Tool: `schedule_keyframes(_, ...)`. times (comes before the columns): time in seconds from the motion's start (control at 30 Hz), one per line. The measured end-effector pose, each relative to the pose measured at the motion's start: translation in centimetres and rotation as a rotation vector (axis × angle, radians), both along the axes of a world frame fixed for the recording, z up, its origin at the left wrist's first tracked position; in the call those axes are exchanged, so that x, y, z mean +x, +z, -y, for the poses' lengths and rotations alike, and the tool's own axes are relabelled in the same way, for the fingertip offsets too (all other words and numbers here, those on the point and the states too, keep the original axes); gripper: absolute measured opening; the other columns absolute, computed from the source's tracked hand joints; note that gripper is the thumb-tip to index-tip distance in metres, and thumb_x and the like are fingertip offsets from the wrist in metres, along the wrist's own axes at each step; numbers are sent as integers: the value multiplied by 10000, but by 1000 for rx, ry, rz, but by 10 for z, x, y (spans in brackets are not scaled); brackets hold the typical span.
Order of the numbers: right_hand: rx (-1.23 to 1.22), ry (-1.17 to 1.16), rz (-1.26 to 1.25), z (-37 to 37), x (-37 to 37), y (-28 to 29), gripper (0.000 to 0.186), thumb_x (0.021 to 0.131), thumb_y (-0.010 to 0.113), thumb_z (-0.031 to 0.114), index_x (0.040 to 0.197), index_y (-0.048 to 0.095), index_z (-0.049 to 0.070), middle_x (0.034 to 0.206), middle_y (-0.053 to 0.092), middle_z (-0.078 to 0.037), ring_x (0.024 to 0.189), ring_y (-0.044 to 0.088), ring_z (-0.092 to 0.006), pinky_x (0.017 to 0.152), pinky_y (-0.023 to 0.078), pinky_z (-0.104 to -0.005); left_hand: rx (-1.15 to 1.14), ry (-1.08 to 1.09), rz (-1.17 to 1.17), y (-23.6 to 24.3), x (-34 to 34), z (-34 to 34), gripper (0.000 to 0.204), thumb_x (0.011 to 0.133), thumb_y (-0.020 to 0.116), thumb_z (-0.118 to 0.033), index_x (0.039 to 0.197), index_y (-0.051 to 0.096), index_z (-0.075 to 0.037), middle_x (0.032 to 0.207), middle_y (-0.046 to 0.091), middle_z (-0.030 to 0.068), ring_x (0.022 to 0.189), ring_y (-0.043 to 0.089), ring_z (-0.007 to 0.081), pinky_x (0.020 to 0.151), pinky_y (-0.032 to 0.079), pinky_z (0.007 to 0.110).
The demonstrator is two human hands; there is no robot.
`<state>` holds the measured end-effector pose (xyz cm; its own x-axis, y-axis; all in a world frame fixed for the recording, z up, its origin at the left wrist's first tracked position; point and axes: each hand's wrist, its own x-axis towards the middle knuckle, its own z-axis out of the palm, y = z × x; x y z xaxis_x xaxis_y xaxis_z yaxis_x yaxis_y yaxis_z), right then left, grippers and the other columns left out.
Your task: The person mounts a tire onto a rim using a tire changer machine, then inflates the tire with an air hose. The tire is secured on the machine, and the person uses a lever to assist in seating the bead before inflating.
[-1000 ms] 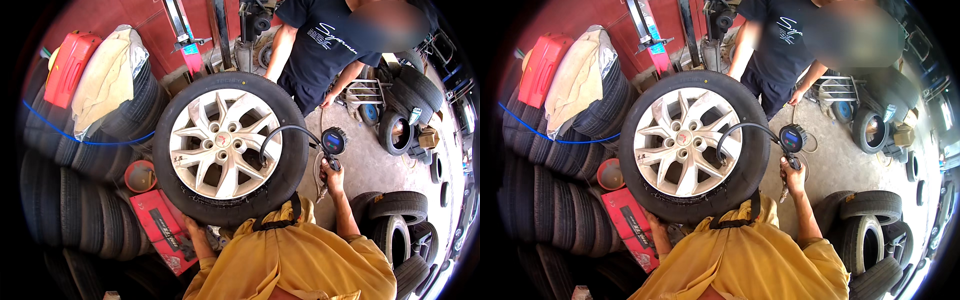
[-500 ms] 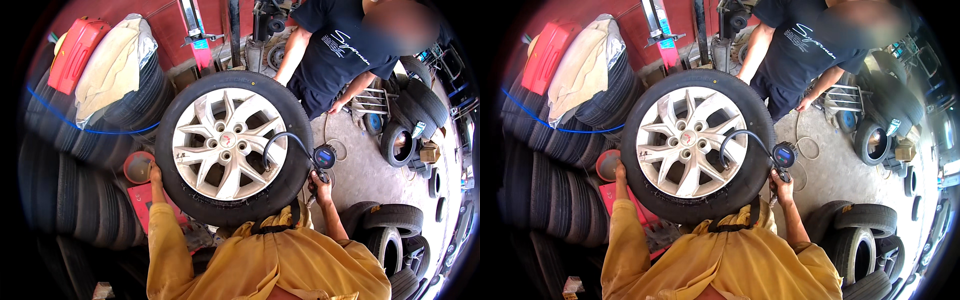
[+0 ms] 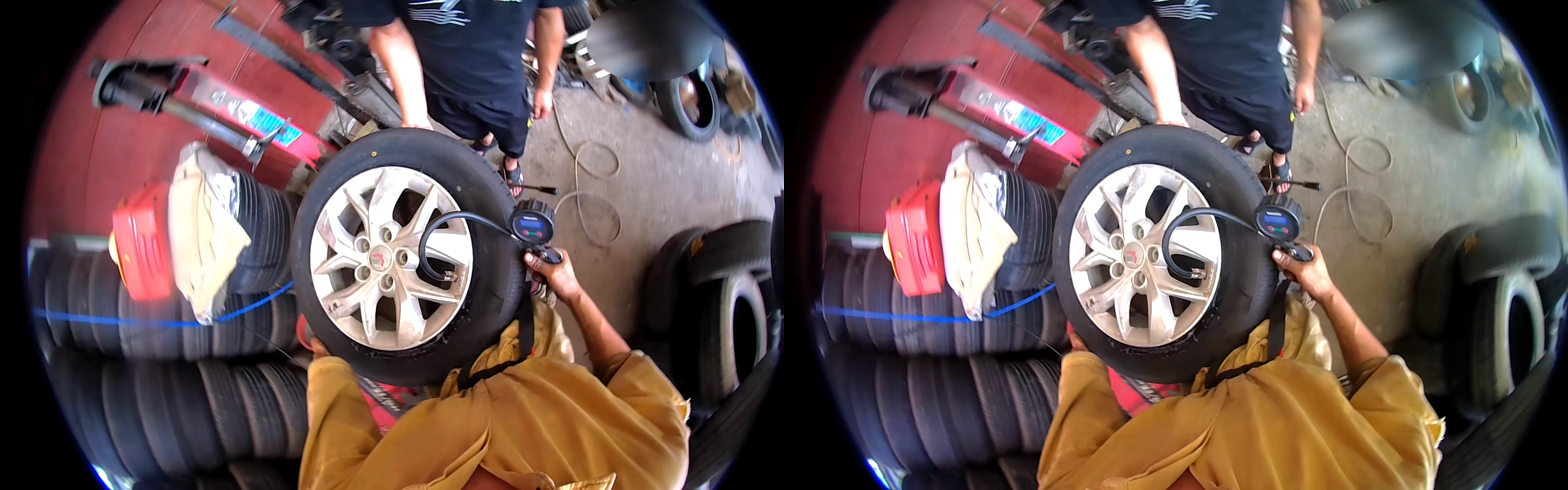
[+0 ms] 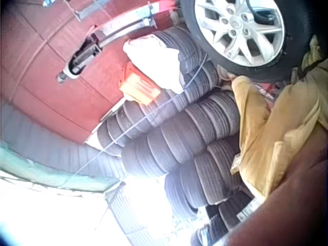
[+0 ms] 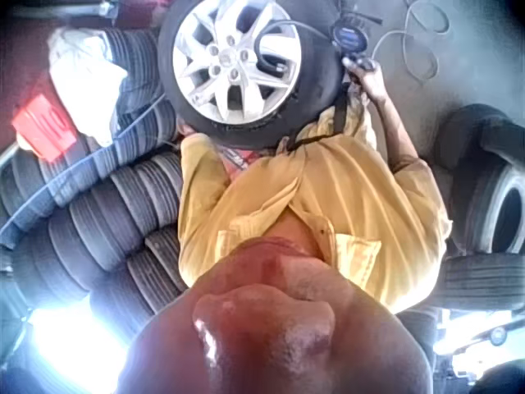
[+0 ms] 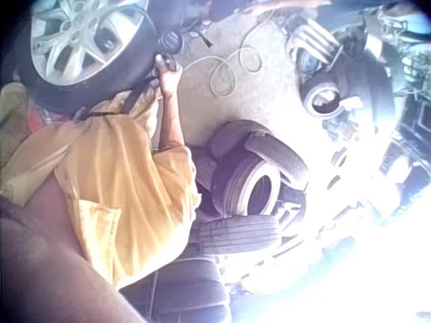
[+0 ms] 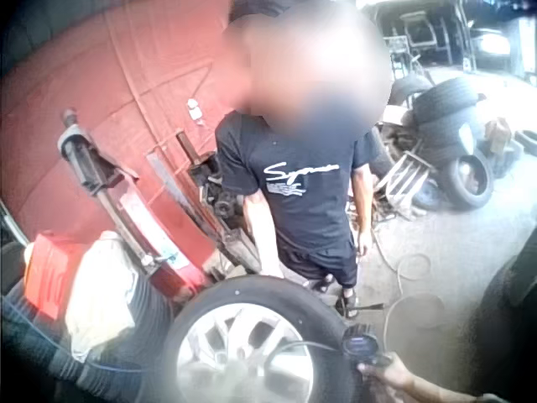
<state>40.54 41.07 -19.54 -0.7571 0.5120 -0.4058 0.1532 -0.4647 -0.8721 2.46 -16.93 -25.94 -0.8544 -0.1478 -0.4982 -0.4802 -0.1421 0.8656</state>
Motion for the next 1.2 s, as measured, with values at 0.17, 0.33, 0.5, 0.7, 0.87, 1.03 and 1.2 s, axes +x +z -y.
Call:
schedule_keyframes(0.17, -13, 20, 2, -8, 0, -1, 310, 891, 780, 320, 830, 631, 55, 674, 575, 10, 563, 484, -71, 512, 370, -250, -50, -3, 16, 7, 10, -13, 650, 1060, 287, -500, 1477, 427, -22, 1469, 498, 167, 1354, 463, 324, 1151, 342, 399)
schedule_keyframes(0.33, -87, -75, 54, -4, -1, 11, 320, 898, 771, 304, 751, 607, 72, 627, 524, 20, 534, 438, -76, 497, 330, -255, -26, -7, 30, -9, 21, 6, 646, 1060, 286, -497, 1477, 428, -24, 1469, 498, 164, 1353, 463, 324, 1150, 344, 402)
schedule_keyframes(0.5, -117, -88, 106, -6, -3, 1, 264, 913, 753, 226, 794, 560, 90, 665, 479, 29, 525, 393, -77, 480, 302, -257, 20, 14, 36, -23, 29, 9, 641, 1061, 285, -494, 1476, 428, -27, 1470, 498, 161, 1352, 464, 323, 1150, 346, 405)
schedule_keyframes(0.7, -72, -86, 112, -4, -8, 2, 337, 881, 788, 321, 754, 603, 70, 627, 545, 12, 501, 449, -85, 475, 340, -258, -11, -4, 26, -6, 24, -2, 636, 1062, 283, -490, 1476, 428, -30, 1470, 498, 157, 1351, 464, 323, 1149, 348, 408)
schedule_keyframes(0.87, 32, 20, 103, -7, -11, 7, 386, 875, 785, 397, 850, 624, 46, 643, 577, 5, 582, 554, -103, 548, 426, -266, -73, -24, 43, 2, 32, -8, 631, 1063, 282, -487, 1476, 428, -32, 1471, 497, 154, 1351, 465, 322, 1148, 350, 411)
schedule_keyframes(1.03, -2, 4, 83, -10, -8, 6, 372, 881, 783, 376, 916, 635, 37, 679, 609, -17, 621, 583, -112, 592, 446, -275, -126, -58, 72, 20, 37, -30, 627, 1063, 281, -484, 1476, 428, -35, 1471, 497, 151, 1350, 465, 322, 1147, 352, 414)
schedule_keyframes(1.2, 33, -5, 135, -12, -6, 19, 351, 888, 777, 363, 906, 640, 40, 663, 604, -17, 618, 580, -117, 592, 436, -270, -109, -71, 79, 13, 34, -29, 622, 1064, 279, -480, 1475, 428, -38, 1472, 497, 148, 1349, 466, 321, 1146, 354, 417)
